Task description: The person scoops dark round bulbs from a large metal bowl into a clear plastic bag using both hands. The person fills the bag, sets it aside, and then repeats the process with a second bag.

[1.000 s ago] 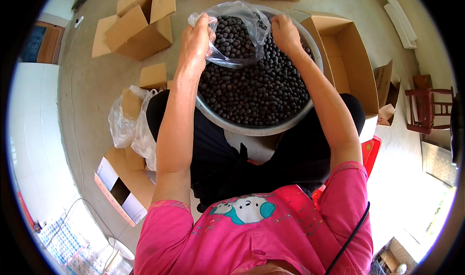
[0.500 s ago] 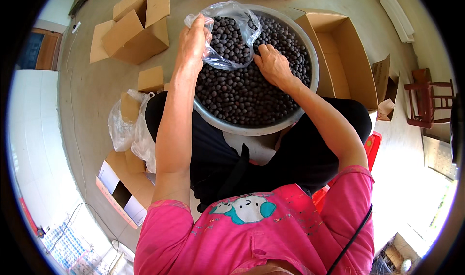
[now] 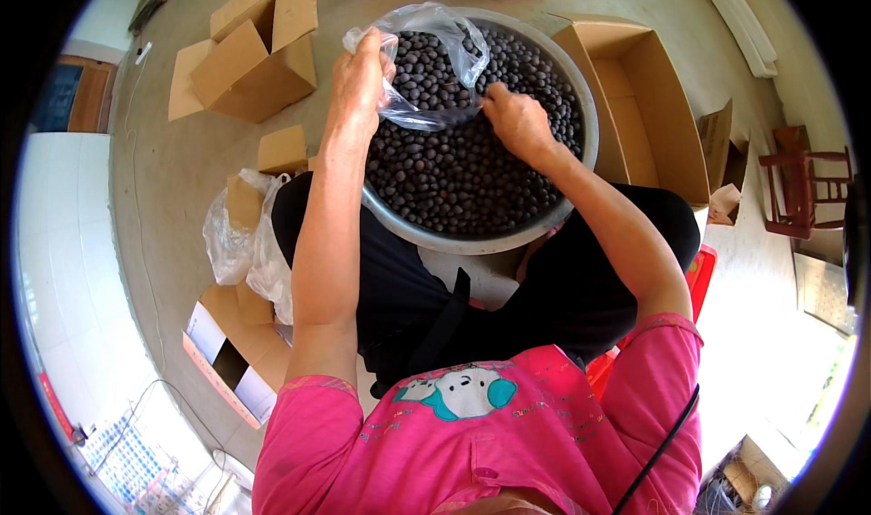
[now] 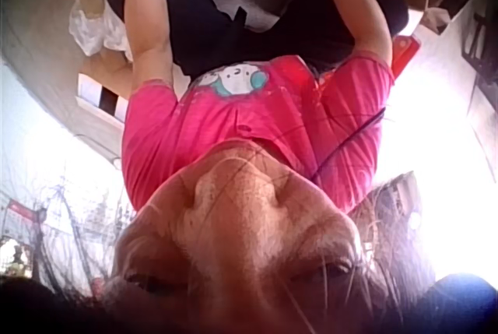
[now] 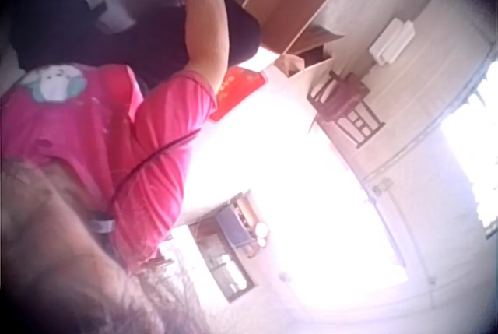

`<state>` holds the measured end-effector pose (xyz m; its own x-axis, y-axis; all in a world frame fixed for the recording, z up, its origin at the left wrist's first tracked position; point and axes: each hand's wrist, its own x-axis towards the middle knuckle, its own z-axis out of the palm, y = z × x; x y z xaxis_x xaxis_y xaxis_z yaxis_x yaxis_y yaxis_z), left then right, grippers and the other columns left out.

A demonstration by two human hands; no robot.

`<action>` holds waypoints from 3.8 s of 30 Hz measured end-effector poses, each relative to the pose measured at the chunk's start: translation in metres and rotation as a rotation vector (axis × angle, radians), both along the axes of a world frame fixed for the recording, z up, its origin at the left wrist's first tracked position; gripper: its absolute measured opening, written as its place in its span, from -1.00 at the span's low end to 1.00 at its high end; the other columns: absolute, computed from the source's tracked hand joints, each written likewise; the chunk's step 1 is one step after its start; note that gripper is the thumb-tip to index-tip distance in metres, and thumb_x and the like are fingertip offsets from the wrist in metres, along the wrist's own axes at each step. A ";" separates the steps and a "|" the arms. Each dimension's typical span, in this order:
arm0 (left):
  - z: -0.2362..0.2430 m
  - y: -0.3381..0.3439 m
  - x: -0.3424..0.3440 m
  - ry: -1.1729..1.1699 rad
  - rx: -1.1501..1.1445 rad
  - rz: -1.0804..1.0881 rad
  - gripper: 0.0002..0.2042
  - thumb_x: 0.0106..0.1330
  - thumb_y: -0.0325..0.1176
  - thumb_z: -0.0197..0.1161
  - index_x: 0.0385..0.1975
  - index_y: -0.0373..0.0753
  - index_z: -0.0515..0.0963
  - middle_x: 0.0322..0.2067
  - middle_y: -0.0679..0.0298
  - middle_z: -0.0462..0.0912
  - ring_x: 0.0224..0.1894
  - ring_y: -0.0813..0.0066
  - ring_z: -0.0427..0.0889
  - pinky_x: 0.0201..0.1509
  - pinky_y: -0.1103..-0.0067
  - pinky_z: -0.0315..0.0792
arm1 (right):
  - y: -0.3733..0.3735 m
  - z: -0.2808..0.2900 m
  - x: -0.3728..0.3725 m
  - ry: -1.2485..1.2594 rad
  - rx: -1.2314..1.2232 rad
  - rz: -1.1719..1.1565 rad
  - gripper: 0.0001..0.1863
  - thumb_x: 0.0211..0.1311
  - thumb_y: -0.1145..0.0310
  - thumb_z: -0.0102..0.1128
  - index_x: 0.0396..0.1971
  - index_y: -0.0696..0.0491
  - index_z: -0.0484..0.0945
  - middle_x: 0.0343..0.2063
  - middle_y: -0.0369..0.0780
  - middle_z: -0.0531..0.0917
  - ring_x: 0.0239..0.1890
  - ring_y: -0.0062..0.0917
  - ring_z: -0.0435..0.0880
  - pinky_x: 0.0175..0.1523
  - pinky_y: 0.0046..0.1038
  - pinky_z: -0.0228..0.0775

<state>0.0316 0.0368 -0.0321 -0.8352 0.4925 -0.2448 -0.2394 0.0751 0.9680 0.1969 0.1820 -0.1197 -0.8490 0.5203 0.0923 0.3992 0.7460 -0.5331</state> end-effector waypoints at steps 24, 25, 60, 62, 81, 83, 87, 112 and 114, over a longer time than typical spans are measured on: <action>0.004 -0.012 0.002 0.028 -0.005 0.013 -0.70 0.39 -0.06 0.05 -0.45 -0.16 0.42 -0.68 0.44 0.35 -0.73 0.71 0.24 -0.73 0.68 0.05 | -0.015 0.055 -0.096 0.483 -0.399 0.008 -0.65 0.33 0.15 -0.02 -0.21 0.15 0.53 -0.28 0.08 0.64 -0.15 -0.01 0.59 -0.02 -0.22 0.40; 0.005 -0.011 0.002 0.022 -0.005 0.018 -0.70 0.39 -0.06 0.05 -0.45 -0.16 0.42 -0.69 0.44 0.35 -0.73 0.71 0.24 -0.73 0.68 0.05 | -0.011 0.058 -0.092 0.493 -0.395 -0.030 -0.66 0.33 0.15 -0.02 -0.21 0.15 0.54 -0.28 0.07 0.64 -0.15 -0.01 0.60 -0.02 -0.22 0.40; 0.002 0.000 0.004 0.031 0.004 -0.021 -0.65 0.42 -0.09 -0.01 -0.25 -0.28 0.53 -0.67 0.45 0.31 -0.71 0.72 0.20 -0.73 0.70 0.03 | -0.013 -0.004 0.001 0.034 0.066 0.127 -0.73 0.29 0.17 0.04 -0.35 0.10 0.40 -0.48 -0.02 0.65 -0.41 -0.09 0.66 -0.27 -0.10 0.50; 0.003 0.000 0.005 0.031 -0.003 -0.027 -0.65 0.42 -0.09 -0.01 -0.25 -0.28 0.53 -0.67 0.45 0.32 -0.71 0.72 0.21 -0.73 0.70 0.03 | -0.012 -0.002 0.001 0.025 0.065 0.089 -0.72 0.29 0.15 0.04 -0.38 0.09 0.43 -0.52 -0.01 0.64 -0.43 -0.07 0.65 -0.28 -0.10 0.49; -0.001 -0.004 0.000 0.040 -0.031 0.005 -0.68 0.39 -0.06 0.03 -0.47 -0.16 0.44 -0.70 0.45 0.32 -0.73 0.70 0.22 -0.73 0.66 0.04 | 0.001 0.072 -0.085 0.663 -0.760 -0.043 -0.57 0.38 0.05 -0.06 -0.39 0.16 0.52 -0.62 -0.35 0.44 -0.56 -0.67 0.37 -0.44 -0.59 0.22; -0.001 -0.005 0.000 0.037 -0.027 0.001 -0.69 0.39 -0.06 0.04 -0.48 -0.15 0.43 -0.70 0.45 0.32 -0.73 0.69 0.22 -0.73 0.66 0.03 | -0.008 0.064 -0.094 0.595 -0.736 0.086 -0.59 0.42 0.09 -0.12 -0.26 0.16 0.52 -0.50 -0.29 0.51 -0.45 -0.59 0.45 -0.34 -0.53 0.33; 0.002 -0.008 0.002 0.029 -0.018 0.016 -0.70 0.39 -0.06 0.04 -0.44 -0.15 0.43 -0.68 0.45 0.34 -0.73 0.70 0.22 -0.73 0.66 0.04 | -0.014 0.059 -0.096 0.560 -0.455 0.160 -0.60 0.37 0.10 -0.07 -0.25 0.17 0.55 -0.36 -0.08 0.63 -0.27 -0.25 0.57 -0.10 -0.31 0.40; 0.005 0.000 0.004 0.037 -0.043 -0.014 -0.64 0.43 -0.09 -0.03 -0.21 -0.28 0.55 -0.67 0.46 0.30 -0.71 0.73 0.18 -0.72 0.69 0.02 | -0.001 -0.016 -0.003 0.072 0.160 0.106 -0.76 0.21 0.26 0.12 -0.26 0.10 0.41 -0.24 -0.06 0.53 -0.16 -0.10 0.57 -0.10 -0.14 0.46; 0.003 0.000 0.003 0.035 -0.044 -0.020 -0.64 0.43 -0.09 -0.03 -0.20 -0.28 0.55 -0.67 0.46 0.30 -0.71 0.73 0.18 -0.72 0.69 0.02 | -0.004 -0.012 -0.001 0.061 0.130 0.103 -0.78 0.21 0.27 0.10 -0.28 0.10 0.40 -0.27 -0.05 0.55 -0.22 -0.10 0.60 -0.15 -0.14 0.47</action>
<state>0.0345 0.0364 -0.0288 -0.8339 0.4982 -0.2374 -0.2037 0.1219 0.9714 0.1957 0.1776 -0.1316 -0.8881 0.4107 0.2064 0.2864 0.8457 -0.4503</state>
